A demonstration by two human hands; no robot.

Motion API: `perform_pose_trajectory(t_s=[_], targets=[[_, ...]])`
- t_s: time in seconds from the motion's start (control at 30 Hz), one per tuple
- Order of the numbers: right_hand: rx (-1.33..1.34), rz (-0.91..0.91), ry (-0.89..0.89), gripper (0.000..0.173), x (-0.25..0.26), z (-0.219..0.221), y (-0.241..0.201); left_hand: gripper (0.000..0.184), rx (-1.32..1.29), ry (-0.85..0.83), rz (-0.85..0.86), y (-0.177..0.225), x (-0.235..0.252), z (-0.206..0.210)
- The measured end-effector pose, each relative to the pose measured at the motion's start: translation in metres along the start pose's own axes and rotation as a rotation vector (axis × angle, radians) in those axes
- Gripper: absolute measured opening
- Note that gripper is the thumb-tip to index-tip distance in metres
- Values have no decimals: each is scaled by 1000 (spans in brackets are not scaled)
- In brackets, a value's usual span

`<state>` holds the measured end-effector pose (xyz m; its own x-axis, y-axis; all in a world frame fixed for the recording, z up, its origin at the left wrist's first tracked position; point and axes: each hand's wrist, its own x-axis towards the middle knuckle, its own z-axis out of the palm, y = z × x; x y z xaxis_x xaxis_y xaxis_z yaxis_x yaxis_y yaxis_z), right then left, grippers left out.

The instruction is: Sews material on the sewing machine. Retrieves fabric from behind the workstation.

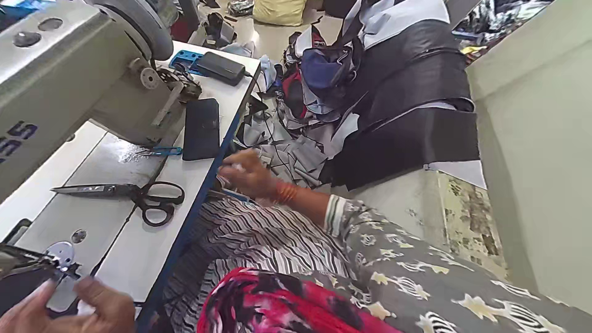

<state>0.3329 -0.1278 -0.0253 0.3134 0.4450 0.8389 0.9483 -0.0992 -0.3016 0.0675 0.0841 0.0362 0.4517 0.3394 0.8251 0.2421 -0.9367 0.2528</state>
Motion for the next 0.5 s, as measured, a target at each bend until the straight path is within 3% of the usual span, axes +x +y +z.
perform_pose_trajectory(t_s=[0.1, 0.2, 0.3, 0.4, 0.5], targets=[[-178, 311, 35, 21, -22, -58, 62, 31, -114, -201, 181, 27, 14, 39], [-338, 724, -136, 30, -64, -104, 133, 39, -187, -389, 309, 58, 31, 88], [-321, 1241, -444, 34, -149, -125, 177, 43, -203, -509, 428, 79, 40, 129], [-252, 1566, -752, 36, -246, -130, 157, 44, -192, -633, 431, 86, 45, 152], [-208, 1606, -1012, 35, -293, -138, 96, 44, -145, -750, 313, 86, 56, 162]])
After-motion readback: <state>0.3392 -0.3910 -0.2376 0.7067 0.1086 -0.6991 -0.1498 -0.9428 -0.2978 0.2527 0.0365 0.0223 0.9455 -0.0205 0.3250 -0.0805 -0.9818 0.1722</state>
